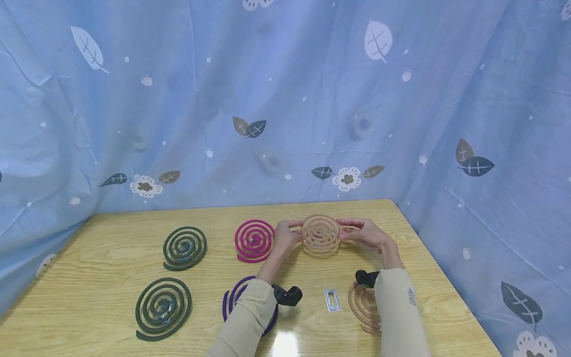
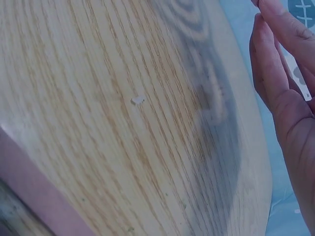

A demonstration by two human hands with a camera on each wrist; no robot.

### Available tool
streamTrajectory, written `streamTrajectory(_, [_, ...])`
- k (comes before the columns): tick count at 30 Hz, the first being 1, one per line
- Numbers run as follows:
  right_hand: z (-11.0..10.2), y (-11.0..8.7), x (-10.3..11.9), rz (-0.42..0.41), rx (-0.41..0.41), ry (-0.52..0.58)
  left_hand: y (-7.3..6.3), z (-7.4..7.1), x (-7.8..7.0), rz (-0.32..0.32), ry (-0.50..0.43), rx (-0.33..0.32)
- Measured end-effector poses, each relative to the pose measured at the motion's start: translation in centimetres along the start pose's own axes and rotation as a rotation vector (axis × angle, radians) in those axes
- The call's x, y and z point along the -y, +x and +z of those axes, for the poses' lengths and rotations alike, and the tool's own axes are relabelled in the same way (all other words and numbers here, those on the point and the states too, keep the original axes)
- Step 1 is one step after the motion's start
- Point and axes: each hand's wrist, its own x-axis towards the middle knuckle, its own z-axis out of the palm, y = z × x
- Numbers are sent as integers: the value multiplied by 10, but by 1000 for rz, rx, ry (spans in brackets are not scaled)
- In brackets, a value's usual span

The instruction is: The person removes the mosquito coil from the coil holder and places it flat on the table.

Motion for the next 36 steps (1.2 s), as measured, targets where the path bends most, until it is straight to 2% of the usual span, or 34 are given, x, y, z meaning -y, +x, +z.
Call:
streamTrajectory(8, [-2, -1, -1, -10, 8, 18, 1, -1, -4, -30, -43, 19])
streamTrajectory(13, [-6, -3, 0, -17, 1, 10, 2, 0, -5, -15, -44, 37])
streamTrajectory(20, [-11, -6, 0, -8, -17, 19, 5, 4, -7, 45, -70, 58])
streamTrajectory(25, [-14, -11, 0, -10, -14, 31, 3, 7, -11, 26, -122, 93])
streamTrajectory(36, [-21, -20, 2, -6, -19, 44, -1, 15, -14, 27, -167, 108])
